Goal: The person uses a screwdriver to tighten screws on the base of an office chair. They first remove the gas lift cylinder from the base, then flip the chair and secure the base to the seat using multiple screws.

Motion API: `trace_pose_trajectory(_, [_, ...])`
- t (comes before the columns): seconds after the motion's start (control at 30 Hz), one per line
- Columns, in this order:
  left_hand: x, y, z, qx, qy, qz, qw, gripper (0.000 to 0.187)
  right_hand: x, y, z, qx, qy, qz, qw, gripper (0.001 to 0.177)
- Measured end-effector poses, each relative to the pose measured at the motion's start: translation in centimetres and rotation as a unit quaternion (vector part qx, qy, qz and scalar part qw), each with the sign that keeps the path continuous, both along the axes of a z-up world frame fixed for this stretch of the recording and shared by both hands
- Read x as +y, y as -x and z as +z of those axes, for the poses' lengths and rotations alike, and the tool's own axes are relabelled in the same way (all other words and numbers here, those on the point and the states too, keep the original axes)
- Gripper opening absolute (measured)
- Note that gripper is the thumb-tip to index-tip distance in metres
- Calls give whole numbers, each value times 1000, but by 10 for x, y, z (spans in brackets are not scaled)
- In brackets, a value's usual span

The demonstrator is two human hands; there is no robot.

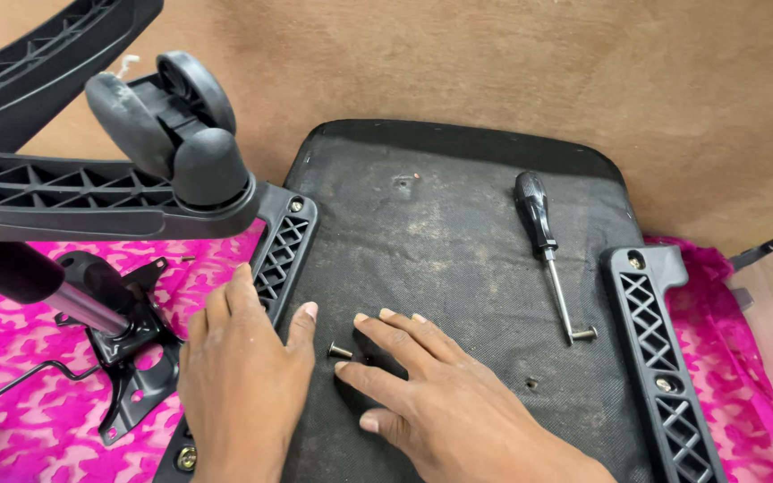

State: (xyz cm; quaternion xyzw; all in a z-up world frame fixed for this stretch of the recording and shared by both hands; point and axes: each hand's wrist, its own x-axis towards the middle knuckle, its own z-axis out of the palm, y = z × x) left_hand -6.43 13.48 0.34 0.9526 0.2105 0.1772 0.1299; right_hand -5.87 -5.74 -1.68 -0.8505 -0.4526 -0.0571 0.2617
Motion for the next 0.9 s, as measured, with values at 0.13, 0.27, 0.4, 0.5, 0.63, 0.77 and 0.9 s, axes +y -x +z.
trace_pose_trajectory(0.13, [11, -4, 4, 20, 34, 9, 999, 70, -6, -3, -2, 14, -23, -28, 999, 39])
trace_pose_trajectory(0.27, [8, 7, 0, -99, -23, -31, 994, 54, -25, -4, 3, 40, -30, -52, 997, 47])
trace_pose_trajectory(0.4, [-7, 24, -10, -127, 9, -37, 991, 35, -50, -1, 2, 21, -26, -28, 999, 60])
trace_pose_trajectory(0.5, [-22, 30, -19, -116, 59, -107, 986, 51, -59, -1, -1, 6, -11, -6, 1000, 58])
trace_pose_trajectory(0.63, [-29, 29, -25, -87, 122, -153, 977, 39, -49, 3, -7, 104, -36, -37, 993, 43])
trace_pose_trajectory(0.77, [-36, 24, -27, -67, 150, -165, 973, 24, -32, 0, -13, 110, -71, -88, 988, 30])
trace_pose_trajectory(0.9, [-46, 20, -27, -55, 157, -187, 968, 19, -31, 0, -11, 85, -106, -98, 986, 29])
